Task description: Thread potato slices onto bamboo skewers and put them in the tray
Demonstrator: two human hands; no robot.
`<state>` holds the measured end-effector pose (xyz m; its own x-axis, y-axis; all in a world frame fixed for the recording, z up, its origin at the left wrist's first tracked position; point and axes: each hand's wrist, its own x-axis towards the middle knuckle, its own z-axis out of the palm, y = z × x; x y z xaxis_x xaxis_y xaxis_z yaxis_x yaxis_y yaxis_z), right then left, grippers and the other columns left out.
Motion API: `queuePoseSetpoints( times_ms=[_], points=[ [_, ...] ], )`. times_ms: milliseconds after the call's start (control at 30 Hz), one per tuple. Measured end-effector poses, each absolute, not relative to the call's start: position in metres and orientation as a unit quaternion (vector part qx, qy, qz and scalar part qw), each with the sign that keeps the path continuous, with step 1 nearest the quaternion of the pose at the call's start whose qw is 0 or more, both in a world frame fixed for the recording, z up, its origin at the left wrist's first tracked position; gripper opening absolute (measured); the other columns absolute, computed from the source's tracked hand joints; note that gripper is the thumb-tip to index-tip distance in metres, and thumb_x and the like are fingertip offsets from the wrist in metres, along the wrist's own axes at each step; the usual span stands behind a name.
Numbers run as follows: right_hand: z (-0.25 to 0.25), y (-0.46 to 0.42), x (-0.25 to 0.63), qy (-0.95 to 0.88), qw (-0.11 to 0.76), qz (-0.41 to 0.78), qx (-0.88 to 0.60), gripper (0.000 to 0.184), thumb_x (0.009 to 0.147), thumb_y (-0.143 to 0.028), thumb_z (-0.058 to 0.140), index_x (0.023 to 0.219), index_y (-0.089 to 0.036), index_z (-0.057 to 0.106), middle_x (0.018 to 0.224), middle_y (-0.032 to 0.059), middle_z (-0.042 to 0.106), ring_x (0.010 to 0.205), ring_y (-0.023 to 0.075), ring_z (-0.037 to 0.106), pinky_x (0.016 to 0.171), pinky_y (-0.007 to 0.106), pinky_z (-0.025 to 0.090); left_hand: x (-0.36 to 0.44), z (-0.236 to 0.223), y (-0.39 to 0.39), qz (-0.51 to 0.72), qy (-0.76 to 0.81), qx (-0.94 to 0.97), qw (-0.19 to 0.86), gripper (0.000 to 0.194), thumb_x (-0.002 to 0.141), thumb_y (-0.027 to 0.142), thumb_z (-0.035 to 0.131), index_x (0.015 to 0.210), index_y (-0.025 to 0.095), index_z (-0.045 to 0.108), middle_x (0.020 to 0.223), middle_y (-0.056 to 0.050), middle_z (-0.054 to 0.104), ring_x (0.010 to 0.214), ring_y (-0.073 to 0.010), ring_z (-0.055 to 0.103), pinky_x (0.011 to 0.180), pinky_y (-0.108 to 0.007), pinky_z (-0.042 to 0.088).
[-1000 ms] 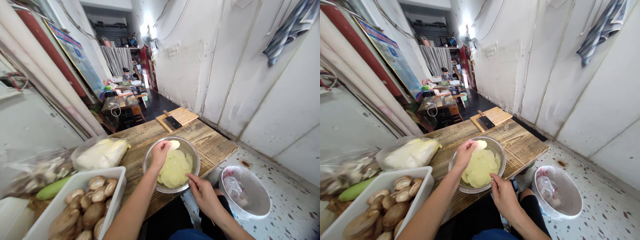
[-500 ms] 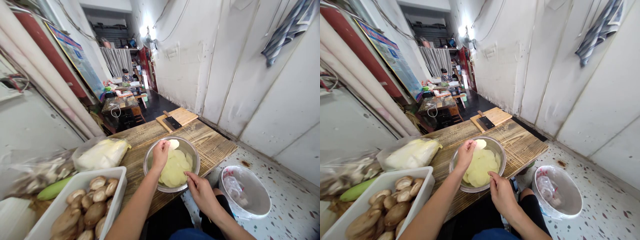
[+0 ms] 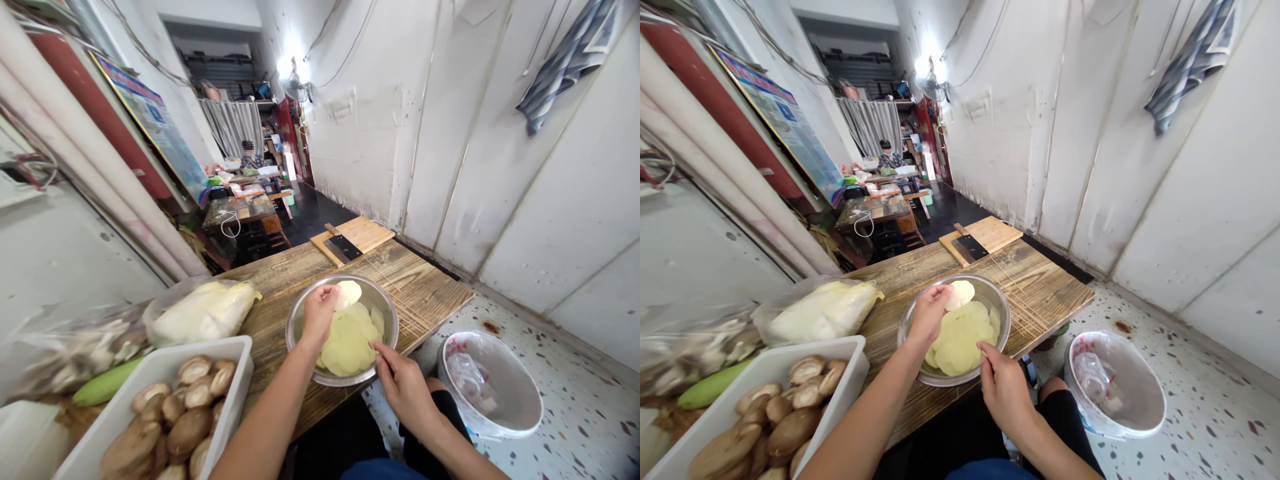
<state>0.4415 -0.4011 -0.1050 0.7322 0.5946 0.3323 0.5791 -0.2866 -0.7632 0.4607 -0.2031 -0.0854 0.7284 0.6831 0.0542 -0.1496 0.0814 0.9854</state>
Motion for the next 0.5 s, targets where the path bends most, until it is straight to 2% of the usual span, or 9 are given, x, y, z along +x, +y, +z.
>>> queuePoseSetpoints(
  times_ms=[167,233,400,500],
  points=[
    [-0.112,-0.405,0.44,-0.376,0.476,-0.009,-0.795,0.035,0.092,-0.024,0.036,0.113,-0.009,0.059,0.096,0.0157,0.071,0.085,0.0239,0.068,0.076,0.034,0.052,0.46,-0.079,-0.201,0.265,0.226,0.53,0.773,0.028,0.059,0.035,0.074,0.074,0.014,0.063,0.068,-0.003,0.067,0.061,-0.0142,0.061,0.06,-0.025,0.047],
    [-0.11,-0.408,0.441,-0.384,0.477,0.008,-0.79,0.033,0.093,-0.025,0.035,0.111,-0.009,0.058,0.09,0.014,0.07,0.08,0.0223,0.067,0.072,0.032,0.052,0.459,-0.076,-0.2,0.233,0.214,0.498,0.807,0.029,0.058,0.033,0.076,0.075,0.012,0.064,0.068,-0.004,0.067,0.062,-0.0152,0.062,0.062,-0.026,0.048],
    [-0.104,-0.416,0.447,-0.363,0.515,0.123,-0.767,0.022,0.092,-0.025,0.037,0.099,-0.015,0.055,0.061,-0.002,0.055,0.051,0.0122,0.051,0.05,0.022,0.042,0.458,-0.074,-0.199,0.162,0.201,0.461,0.849,0.023,0.06,0.023,0.076,0.074,0.01,0.065,0.069,-0.007,0.068,0.066,-0.0166,0.064,0.065,-0.028,0.052],
    [-0.102,-0.413,0.452,-0.339,0.557,0.147,-0.744,0.021,0.09,-0.026,0.041,0.101,-0.015,0.056,0.057,-0.0052,0.05,0.047,0.0099,0.046,0.046,0.02,0.038,0.457,-0.071,-0.205,0.128,0.183,0.457,0.861,0.018,0.064,0.02,0.073,0.077,0.009,0.066,0.071,-0.008,0.069,0.069,-0.017,0.065,0.067,-0.028,0.053]
  ],
)
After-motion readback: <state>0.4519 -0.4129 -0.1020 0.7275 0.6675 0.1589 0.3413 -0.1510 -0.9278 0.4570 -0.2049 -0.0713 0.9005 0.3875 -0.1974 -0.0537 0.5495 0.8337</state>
